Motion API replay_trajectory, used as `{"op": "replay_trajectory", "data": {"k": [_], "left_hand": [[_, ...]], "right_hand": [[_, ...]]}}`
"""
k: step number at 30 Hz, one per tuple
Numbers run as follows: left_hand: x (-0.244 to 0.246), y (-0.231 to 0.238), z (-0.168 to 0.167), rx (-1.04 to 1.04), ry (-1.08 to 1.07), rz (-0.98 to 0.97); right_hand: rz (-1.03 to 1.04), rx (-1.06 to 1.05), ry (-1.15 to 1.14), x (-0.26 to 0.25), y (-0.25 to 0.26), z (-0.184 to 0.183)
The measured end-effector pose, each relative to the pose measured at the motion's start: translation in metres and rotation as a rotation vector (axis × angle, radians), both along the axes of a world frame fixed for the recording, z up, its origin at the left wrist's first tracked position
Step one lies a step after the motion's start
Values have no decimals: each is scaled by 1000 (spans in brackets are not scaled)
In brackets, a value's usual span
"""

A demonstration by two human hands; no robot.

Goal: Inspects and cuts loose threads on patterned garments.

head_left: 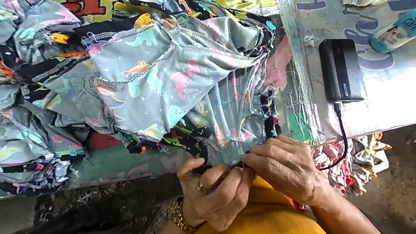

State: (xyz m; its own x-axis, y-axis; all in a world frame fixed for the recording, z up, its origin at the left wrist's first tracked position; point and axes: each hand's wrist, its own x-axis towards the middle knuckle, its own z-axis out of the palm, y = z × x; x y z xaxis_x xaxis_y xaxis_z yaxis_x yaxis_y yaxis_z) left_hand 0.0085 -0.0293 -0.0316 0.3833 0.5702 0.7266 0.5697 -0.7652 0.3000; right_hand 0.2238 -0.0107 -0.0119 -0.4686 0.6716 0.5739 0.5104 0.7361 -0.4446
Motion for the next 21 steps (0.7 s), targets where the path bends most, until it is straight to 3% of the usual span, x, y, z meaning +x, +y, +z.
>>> {"op": "replay_trajectory", "data": {"k": [8,14,16,19,21], "left_hand": [[2,1,-1,-5,-3,-16],[-28,-15,18,-86,60,-25],[-55,-20,30,-226,249,-19],[-76,-21,47,-516,664,-20],[-72,-17,51,-520,556,-7]], "right_hand": [[36,-7,11,-2,5,-2],[66,-116,-171,14,-11,22],[241,-233,-99,31,-15,29],[477,-455,193,46,-9,29],[359,-453,308,40,-5,26]]}}
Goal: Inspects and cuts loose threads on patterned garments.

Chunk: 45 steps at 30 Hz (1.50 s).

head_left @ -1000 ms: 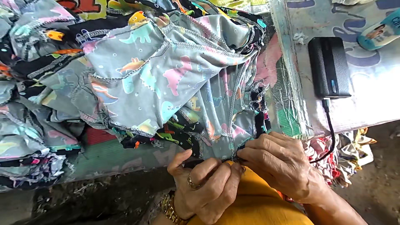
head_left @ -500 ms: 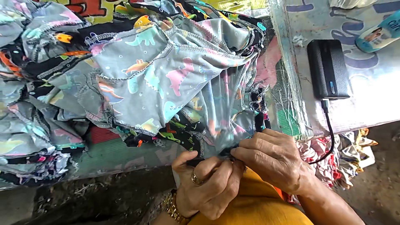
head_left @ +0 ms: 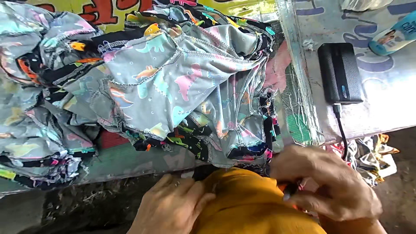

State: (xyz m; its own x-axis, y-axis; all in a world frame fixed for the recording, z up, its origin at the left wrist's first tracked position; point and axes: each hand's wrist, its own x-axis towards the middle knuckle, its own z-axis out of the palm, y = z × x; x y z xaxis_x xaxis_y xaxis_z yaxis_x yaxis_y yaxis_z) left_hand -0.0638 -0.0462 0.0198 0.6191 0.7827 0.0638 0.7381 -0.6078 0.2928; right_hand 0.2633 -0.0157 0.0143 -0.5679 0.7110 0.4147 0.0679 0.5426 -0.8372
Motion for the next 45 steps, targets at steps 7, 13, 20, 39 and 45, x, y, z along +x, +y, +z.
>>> {"op": "replay_trajectory", "data": {"k": [7,13,20,39,45], "left_hand": [[80,34,-5,421,-316,204],[93,52,-19,507,-411,217],[90,51,-12,-270,-1335,297],[93,49,-20,-408,-1613,219],[90,51,-21,-295,-1501,196]], "right_hand": [[-533,296,-413,-36,13,-22],[-568,392,-290,-41,5,-6],[-547,424,-337,-54,14,-11],[-522,264,-87,-67,26,-5],[-443,192,-24,-64,28,-3]]}}
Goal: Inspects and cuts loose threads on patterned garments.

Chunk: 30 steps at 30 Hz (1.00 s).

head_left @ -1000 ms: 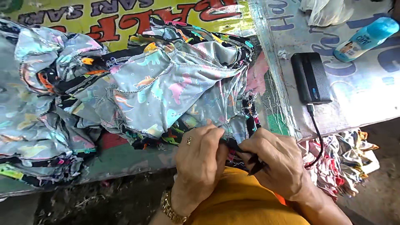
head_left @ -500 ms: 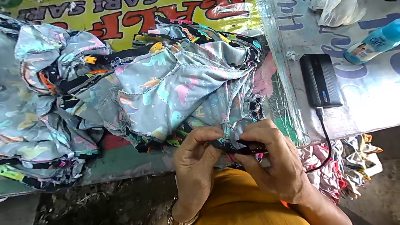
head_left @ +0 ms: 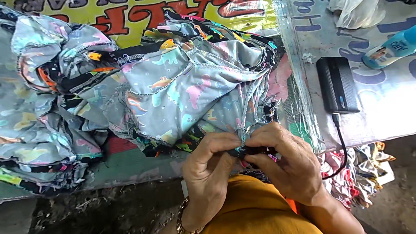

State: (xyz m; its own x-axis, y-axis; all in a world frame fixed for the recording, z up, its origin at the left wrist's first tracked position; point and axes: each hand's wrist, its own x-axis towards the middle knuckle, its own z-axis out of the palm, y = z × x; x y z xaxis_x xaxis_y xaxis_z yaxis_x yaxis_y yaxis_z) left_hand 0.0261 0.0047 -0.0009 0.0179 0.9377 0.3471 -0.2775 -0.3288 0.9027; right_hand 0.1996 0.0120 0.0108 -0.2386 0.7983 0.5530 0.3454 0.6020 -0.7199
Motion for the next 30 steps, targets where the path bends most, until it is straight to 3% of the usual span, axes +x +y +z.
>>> {"op": "replay_trajectory", "data": {"k": [15,21,30], "left_hand": [[2,1,-5,52,92,39],[3,1,-6,52,79,33],[2,-2,0,-66,14,-1]], "right_hand": [[20,-67,60,0,1,-5],[-1,20,33,-2,2,-7],[92,-44,132,0,7,-9]]}}
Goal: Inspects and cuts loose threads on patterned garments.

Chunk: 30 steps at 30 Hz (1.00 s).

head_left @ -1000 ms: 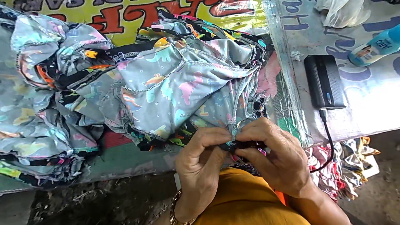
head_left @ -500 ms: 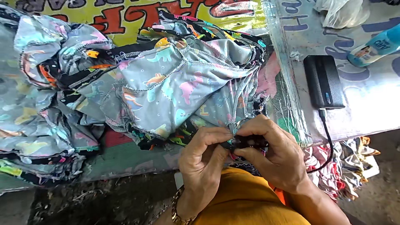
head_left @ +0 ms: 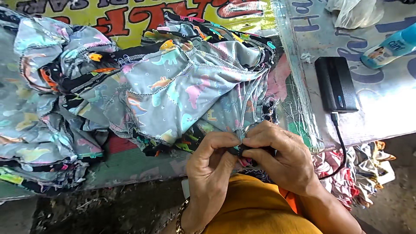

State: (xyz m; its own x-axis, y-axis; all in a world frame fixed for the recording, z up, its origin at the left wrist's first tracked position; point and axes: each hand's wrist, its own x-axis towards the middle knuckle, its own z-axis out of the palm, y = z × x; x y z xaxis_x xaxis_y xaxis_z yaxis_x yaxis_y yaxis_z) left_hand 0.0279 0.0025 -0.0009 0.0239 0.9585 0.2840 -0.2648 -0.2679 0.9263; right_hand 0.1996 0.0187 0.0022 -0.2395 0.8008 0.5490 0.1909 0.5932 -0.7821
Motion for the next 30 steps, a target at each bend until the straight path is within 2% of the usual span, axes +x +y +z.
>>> {"op": "replay_trajectory", "data": {"k": [4,7,10,18,30], "left_hand": [[-2,-1,7,-188,-206,-44],[-2,-2,11,-350,-428,-116],[1,-3,10,-407,-537,-148],[3,-4,8,-405,-595,-165],[6,-4,3,-372,-631,-163]], "right_hand": [[4,-76,6,-1,-4,2],[-63,-33,-37,-4,-9,4],[-139,24,-91,-8,-9,4],[-188,78,-54,-16,-7,3],[-72,12,144,-22,-4,-1]]}}
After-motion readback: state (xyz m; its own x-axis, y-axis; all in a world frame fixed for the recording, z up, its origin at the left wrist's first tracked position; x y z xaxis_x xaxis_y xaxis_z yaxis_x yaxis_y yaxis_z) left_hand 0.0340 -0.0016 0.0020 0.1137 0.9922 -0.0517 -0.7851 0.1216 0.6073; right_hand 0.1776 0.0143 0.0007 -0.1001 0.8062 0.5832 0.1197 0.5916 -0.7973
